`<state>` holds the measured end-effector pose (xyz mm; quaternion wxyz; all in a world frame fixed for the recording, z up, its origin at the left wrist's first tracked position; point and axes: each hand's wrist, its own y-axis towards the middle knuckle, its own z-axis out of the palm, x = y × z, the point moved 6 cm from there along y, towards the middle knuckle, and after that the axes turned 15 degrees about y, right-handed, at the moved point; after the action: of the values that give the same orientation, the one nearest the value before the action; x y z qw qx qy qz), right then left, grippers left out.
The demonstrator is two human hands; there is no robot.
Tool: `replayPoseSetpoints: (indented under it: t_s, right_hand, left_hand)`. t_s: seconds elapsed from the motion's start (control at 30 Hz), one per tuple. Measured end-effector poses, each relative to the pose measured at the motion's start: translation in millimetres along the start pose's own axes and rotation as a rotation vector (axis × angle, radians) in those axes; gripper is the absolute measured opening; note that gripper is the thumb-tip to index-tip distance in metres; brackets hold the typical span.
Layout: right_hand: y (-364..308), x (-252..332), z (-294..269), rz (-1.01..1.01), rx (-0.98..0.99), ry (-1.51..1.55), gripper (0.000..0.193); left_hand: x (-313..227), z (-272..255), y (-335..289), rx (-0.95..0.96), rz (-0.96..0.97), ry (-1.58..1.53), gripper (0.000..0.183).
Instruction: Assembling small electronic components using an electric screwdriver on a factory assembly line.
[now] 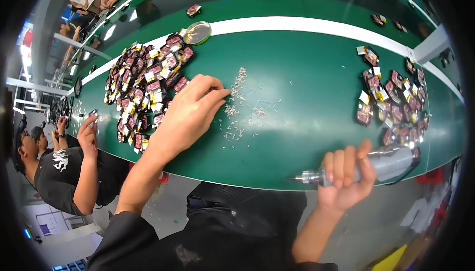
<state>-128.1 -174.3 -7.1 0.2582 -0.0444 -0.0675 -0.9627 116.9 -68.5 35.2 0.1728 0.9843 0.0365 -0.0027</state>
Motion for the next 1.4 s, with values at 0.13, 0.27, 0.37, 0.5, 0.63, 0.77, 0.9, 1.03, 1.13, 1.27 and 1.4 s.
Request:
replayPoseSetpoints:
  t_s: [0.13,0.27,0.37,0.5,0.63,0.77,0.9,1.03,1.13,1.27,1.4]
  right_hand:
    - [-1,3,-1,-0.009,-0.017,-0.01,0.009]
    - [-2,4,-3,-0.024,-0.025,-0.015,0.008]
    - [-2,4,-2,-0.018,-0.028,0.001,0.008]
    - [-2,4,-4,-0.005,-0.007,0.023,0.009]
    - [-2,4,-3,-0.002,0.002,0.032,0.01]
    - [-2,4,-2,0.003,0.01,0.033,0.01]
    - [-2,2,0,-0.006,-0.006,0.019,0.007]
    - [-2,2,0,-0.008,-0.004,0.023,0.006]
    - [-3,4,-4,-0.008,0.03,0.029,0.01]
    - [-1,1,1,-0.034,0.026,0.027,0.011]
    - [-4,-5,26,-0.057,0.1,0.09,0.014]
  left_hand:
    - [-6,4,5,-0.012,0.018,0.038,0.02]
    - [-7,7,8,-0.033,0.048,0.066,0.018]
    - [-8,9,10,-0.002,0.084,0.136,0.017]
    - [-10,11,13,-0.017,0.141,0.157,0.016]
    - [-6,10,17,-0.098,0.118,0.035,0.017]
    - [-3,6,15,-0.074,-0.038,-0.08,0.015]
    - [-13,-6,9,-0.132,-0.074,-0.156,0.013]
    - [-24,-15,-3,-0.205,-0.107,-0.31,0.018]
    - [-32,-10,-14,-0.173,-0.186,-0.536,0.018]
    - [-55,-1,-31,-0.074,-0.344,-0.874,0.015]
    - [-79,5,-52,-0.032,-0.43,-1.075,0.007]
